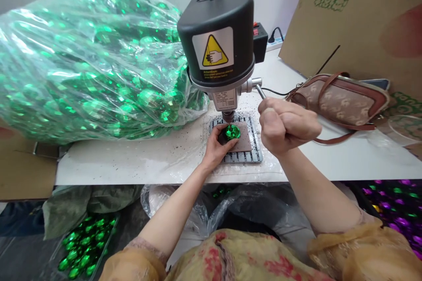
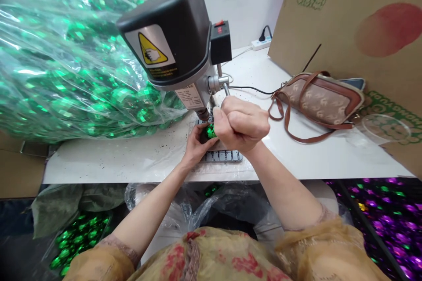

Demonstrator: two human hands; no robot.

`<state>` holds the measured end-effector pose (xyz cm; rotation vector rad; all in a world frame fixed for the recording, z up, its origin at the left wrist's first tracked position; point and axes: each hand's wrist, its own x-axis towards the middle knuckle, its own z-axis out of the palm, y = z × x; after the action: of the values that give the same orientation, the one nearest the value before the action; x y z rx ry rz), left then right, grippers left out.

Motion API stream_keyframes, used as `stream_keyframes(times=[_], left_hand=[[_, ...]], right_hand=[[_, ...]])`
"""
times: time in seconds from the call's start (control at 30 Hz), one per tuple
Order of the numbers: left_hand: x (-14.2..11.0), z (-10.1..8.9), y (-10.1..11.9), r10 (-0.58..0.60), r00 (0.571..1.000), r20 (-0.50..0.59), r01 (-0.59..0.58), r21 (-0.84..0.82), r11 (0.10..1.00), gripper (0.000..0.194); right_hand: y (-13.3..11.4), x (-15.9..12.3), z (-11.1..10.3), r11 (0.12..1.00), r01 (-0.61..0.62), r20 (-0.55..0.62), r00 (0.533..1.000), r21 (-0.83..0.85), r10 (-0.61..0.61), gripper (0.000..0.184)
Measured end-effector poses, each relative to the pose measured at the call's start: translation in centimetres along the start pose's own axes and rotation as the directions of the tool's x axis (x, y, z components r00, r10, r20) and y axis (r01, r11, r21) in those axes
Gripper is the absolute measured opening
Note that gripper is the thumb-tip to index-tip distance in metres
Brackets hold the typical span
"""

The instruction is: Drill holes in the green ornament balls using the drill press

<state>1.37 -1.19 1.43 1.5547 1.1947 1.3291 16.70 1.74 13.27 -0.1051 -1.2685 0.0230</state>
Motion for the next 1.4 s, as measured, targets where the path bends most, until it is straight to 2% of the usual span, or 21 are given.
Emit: stream_keyframes(times=[0.2,0.33,0.4,0.47,0.53,0.57,0.6,0.7,0.77,0.8,0.83,0.9,0.93,0.97,1.0,1.07,1.17,1.27,1.3,1.33,1.4], left_hand=[[0.1,0.3,0.3,0.009,0.998,-0.057,-0.007,0.045,0.999,0.055],[-3.0,-0.8,1.1,0.243,0.962,-0.128,-0.183,0.361,0.915,0.041],[-6.4,-2.3,0.8,0.426,0.905,0.028,-0.379,0.510,0.772,0.041],[-10.5,-4.0,-0.2,0.527,0.788,0.318,-0.611,0.503,0.611,0.037],[-14.4,-5.7,-1.7,0.414,0.679,0.606,-0.719,0.436,0.542,0.026],[-15.9,-6.3,-2.5,0.286,0.656,0.699,-0.713,0.450,0.538,0.025],[-17.0,-6.8,-3.2,0.129,0.669,0.732,-0.665,0.512,0.543,0.028],[-17.9,-7.0,-5.0,-0.295,0.792,0.535,-0.328,0.779,0.534,0.036],[-17.3,-5.9,-5.7,-0.462,0.788,0.406,-0.080,0.812,0.578,0.047],[-17.0,-5.1,-5.9,-0.527,0.738,0.422,0.012,0.772,0.635,0.053],[-16.8,-4.0,-6.2,-0.583,0.647,0.491,0.091,0.710,0.698,0.056],[-16.9,-1.5,-6.5,-0.621,0.364,0.694,0.228,0.580,0.782,0.055],[-17.2,-0.1,-6.6,-0.608,0.197,0.769,0.280,0.550,0.787,0.052],[-17.4,1.2,-6.6,-0.587,0.071,0.807,0.297,0.545,0.784,0.049],[-17.6,2.4,-6.5,-0.569,-0.014,0.823,0.283,0.549,0.787,0.045],[-17.1,3.8,-5.6,-0.548,-0.084,0.832,0.224,0.551,0.803,0.038],[-13.8,3.1,-1.5,-0.478,-0.057,0.877,0.031,0.480,0.877,0.037],[-8.4,-0.6,5.0,-0.276,0.130,0.952,-0.041,0.283,0.958,0.030],[-6.4,-2.1,7.2,-0.244,0.218,0.945,-0.060,0.262,0.963,0.026],[-4.4,-3.6,9.0,-0.230,0.349,0.908,-0.109,0.284,0.953,0.024],[-0.6,-6.2,11.3,-0.152,0.705,0.693,-0.257,0.448,0.856,0.021]], right_hand=[[-1.0,3.6,2.1,0.972,-0.228,-0.150,0.965,-0.059,0.217,0.050],[-1.1,5.7,2.8,0.943,-0.326,-0.147,0.938,-0.065,0.314,0.051],[-1.2,5.9,2.9,0.939,-0.337,-0.138,0.935,-0.064,0.326,0.051],[-1.4,5.9,2.8,0.941,-0.333,-0.135,0.936,-0.051,0.324,0.054],[-1.6,5.8,2.8,0.939,-0.335,-0.137,0.936,-0.075,0.323,0.057],[-1.6,5.8,2.8,0.932,-0.347,-0.132,0.934,-0.108,0.332,0.058],[-1.7,5.9,2.8,0.924,-0.353,-0.127,0.933,-0.146,0.336,0.058],[-1.8,6.0,3.0,0.925,-0.345,-0.143,0.935,-0.157,0.325,0.058],[-1.8,6.0,3.1,0.941,-0.324,-0.165,0.938,-0.095,0.306,0.057],[-1.7,6.0,3.1,0.946,-0.317,-0.169,0.939,-0.076,0.301,0.057],[-1.6,5.9,3.1,0.947,-0.314,-0.168,0.939,-0.069,0.299,0.057],[-1.4,5.8,3.1,0.947,-0.311,-0.166,0.941,-0.083,0.294,0.059],[-1.3,5.8,3.1,0.946,-0.313,-0.173,0.940,-0.088,0.295,0.060],[-1.2,5.7,3.0,0.945,-0.315,-0.181,0.938,-0.083,0.297,0.060],[-1.1,5.7,3.0,0.945,-0.318,-0.181,0.937,-0.075,0.300,0.060],[-1.1,5.6,2.8,0.941,-0.333,-0.158,0.934,-0.066,0.319,0.060],[-1.2,5.6,2.5,0.934,-0.354,-0.126,0.929,-0.040,0.347,0.057],[-1.5,5.6,2.4,0.931,-0.363,-0.126,0.926,-0.028,0.357,0.056],[-1.6,5.6,2.3,0.928,-0.371,-0.126,0.923,-0.044,0.363,0.057],[-1.6,5.5,2.3,0.922,-0.382,-0.125,0.920,-0.065,0.372,0.056],[-1.7,5.5,2.2,0.916,-0.392,-0.119,0.917,-0.083,0.382,0.056]])
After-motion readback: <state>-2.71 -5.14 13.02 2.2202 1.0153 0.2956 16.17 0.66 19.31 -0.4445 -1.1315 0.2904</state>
